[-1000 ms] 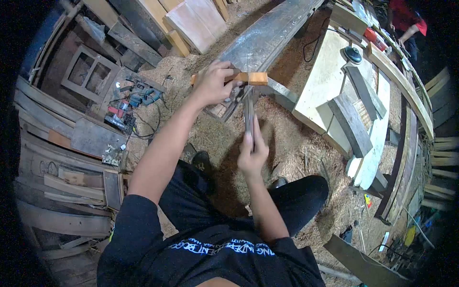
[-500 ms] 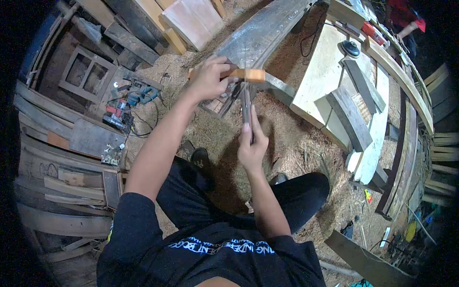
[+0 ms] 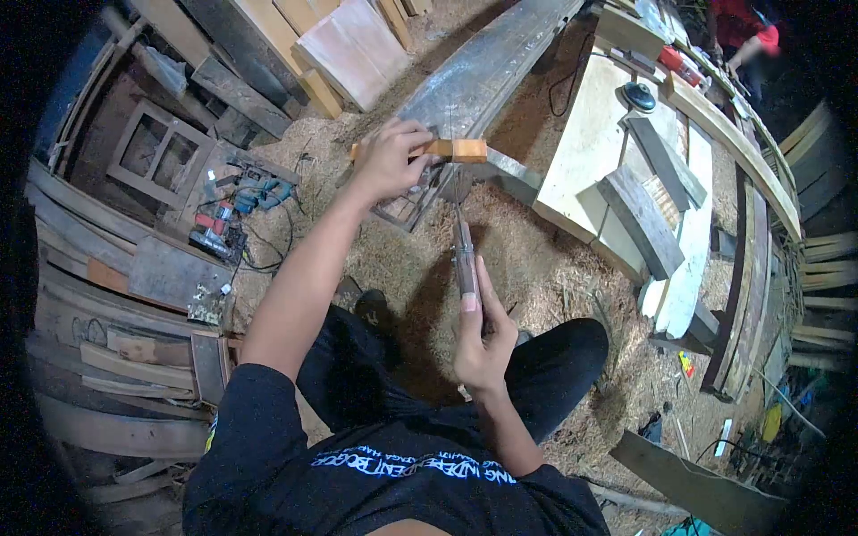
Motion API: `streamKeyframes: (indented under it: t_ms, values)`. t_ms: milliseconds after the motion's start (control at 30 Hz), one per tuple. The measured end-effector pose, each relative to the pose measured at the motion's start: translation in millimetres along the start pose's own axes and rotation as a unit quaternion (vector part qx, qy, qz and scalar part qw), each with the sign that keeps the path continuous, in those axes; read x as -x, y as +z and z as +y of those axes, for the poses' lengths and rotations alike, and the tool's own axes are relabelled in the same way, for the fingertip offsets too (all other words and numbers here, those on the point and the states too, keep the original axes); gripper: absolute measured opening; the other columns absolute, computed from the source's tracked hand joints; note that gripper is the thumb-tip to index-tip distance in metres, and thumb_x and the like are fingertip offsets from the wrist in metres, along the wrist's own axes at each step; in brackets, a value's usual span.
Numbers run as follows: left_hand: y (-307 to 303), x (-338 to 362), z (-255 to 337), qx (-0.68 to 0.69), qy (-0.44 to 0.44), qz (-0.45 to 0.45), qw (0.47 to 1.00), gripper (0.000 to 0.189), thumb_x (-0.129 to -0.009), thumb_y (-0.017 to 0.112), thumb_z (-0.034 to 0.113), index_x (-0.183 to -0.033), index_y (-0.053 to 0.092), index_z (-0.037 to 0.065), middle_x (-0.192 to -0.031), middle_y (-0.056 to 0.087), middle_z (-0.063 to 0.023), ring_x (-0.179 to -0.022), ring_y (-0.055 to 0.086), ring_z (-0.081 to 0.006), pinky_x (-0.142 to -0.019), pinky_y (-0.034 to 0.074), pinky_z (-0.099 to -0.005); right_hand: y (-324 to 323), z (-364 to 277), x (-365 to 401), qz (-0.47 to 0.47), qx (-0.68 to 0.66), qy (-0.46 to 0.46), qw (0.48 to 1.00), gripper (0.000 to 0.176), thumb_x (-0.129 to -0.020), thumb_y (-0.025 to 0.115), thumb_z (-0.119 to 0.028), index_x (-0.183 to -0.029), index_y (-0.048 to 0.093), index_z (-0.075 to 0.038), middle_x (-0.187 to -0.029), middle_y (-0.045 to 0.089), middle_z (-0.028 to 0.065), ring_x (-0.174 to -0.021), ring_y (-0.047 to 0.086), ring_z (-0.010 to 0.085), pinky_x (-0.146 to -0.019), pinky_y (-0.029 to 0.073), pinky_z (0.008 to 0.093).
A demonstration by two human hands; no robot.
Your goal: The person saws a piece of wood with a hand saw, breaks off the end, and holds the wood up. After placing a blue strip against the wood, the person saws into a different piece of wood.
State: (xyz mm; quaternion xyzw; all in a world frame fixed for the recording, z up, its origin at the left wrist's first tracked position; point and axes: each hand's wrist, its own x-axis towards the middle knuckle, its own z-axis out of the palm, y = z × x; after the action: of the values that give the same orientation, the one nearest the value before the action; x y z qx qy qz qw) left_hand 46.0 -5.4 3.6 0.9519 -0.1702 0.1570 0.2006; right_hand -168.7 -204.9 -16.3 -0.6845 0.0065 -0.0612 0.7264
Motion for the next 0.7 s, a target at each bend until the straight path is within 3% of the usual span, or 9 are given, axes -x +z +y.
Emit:
streamKeyframes:
  t_ms: [133,167,300,367,400,467,567,667,700]
  values:
    - [2,3,-4,-0.008,0.006,0.006,1.000,0.031,-0.089,0.074,0.032,-0.114,0.076,0.012,-0.118,0.069,-0.0016,-0.115,0.062,-0.0262,-0.103,0.049,-0.0432,10,-7,8,0.017,-0.054,0.022,0.998,0.047,-0.110,0.050,-0.021,-0.152,0.047,0.000,-0.065,0.046,-0.0077,-0.053,0.038,0.0015,-0.050,0.030,0.0206]
    - [3,4,-5,-0.009,0.023,0.038,0.999,0.026,-0.085,0.077,0.027,-0.107,0.077,0.011,-0.113,0.072,-0.0026,-0.110,0.065,-0.0277,-0.097,0.053,-0.0422,8,-3,9,0.018,-0.044,0.008,0.999,0.046,-0.111,0.050,-0.021,-0.151,0.049,0.000,-0.065,0.046,-0.0079,-0.053,0.038,0.0015,-0.050,0.030,0.0209]
    - [6,2,-7,0.001,0.032,0.033,0.999,0.027,-0.087,0.075,0.029,-0.108,0.077,0.012,-0.115,0.072,-0.0030,-0.111,0.065,-0.0281,-0.098,0.053,-0.0444,22,1,17,0.033,-0.020,-0.005,0.999,0.047,-0.111,0.049,-0.020,-0.152,0.047,0.001,-0.066,0.046,-0.0079,-0.053,0.037,0.0013,-0.050,0.030,0.0206]
    - [11,2,-3,-0.050,0.011,0.082,0.995,0.028,-0.089,0.073,0.032,-0.110,0.077,0.013,-0.117,0.071,-0.0033,-0.113,0.065,-0.0281,-0.099,0.052,-0.0468,26,36,24,0.053,0.010,-0.084,0.995,0.048,-0.111,0.049,-0.020,-0.154,0.045,0.001,-0.068,0.047,-0.0081,-0.054,0.037,0.0011,-0.050,0.030,0.0200]
    - [10,2,-2,-0.046,0.012,0.086,0.995,0.028,-0.089,0.073,0.032,-0.110,0.077,0.013,-0.117,0.071,-0.0033,-0.113,0.065,-0.0281,-0.099,0.052,-0.0468,22,58,30,0.061,0.092,-0.144,0.983,0.049,-0.111,0.048,-0.019,-0.155,0.042,0.001,-0.072,0.050,-0.0075,-0.054,0.038,0.0009,-0.050,0.030,0.0196]
    - [5,3,-2,-0.019,0.011,0.050,0.999,0.029,-0.091,0.071,0.033,-0.111,0.076,0.013,-0.117,0.071,-0.0051,-0.117,0.065,-0.0285,-0.100,0.052,-0.0474,7,74,56,0.050,0.012,-0.076,0.996,0.048,-0.111,0.047,-0.017,-0.154,0.043,0.002,-0.076,0.053,-0.0066,-0.055,0.038,0.0008,-0.050,0.030,0.0196]
    - [3,-3,4,-0.014,-0.054,0.003,0.998,0.029,-0.092,0.071,0.033,-0.112,0.075,0.013,-0.118,0.070,-0.0061,-0.121,0.063,-0.0288,-0.099,0.052,-0.0476,-23,75,87,0.070,0.042,-0.059,0.995,0.048,-0.109,0.048,-0.020,-0.151,0.047,0.005,-0.079,0.056,-0.0040,-0.056,0.041,0.0013,-0.050,0.032,0.0198]
    - [12,-3,5,-0.062,-0.042,0.058,0.995,0.029,-0.094,0.069,0.032,-0.114,0.074,0.013,-0.119,0.069,-0.0068,-0.121,0.061,-0.0296,-0.100,0.052,-0.0474,-53,71,107,0.082,0.131,-0.166,0.974,0.047,-0.108,0.048,-0.020,-0.148,0.052,0.004,-0.072,0.061,-0.0028,-0.057,0.050,0.0037,-0.054,0.041,0.0214]
    - [17,-3,2,-0.059,-0.041,0.063,0.995,0.029,-0.094,0.069,0.032,-0.114,0.074,0.013,-0.119,0.069,-0.0068,-0.121,0.061,-0.0296,-0.100,0.052,-0.0474,-62,74,118,0.064,0.033,-0.068,0.995,0.048,-0.108,0.050,-0.022,-0.147,0.052,0.004,-0.072,0.060,-0.0022,-0.058,0.050,0.0035,-0.054,0.041,0.0217]
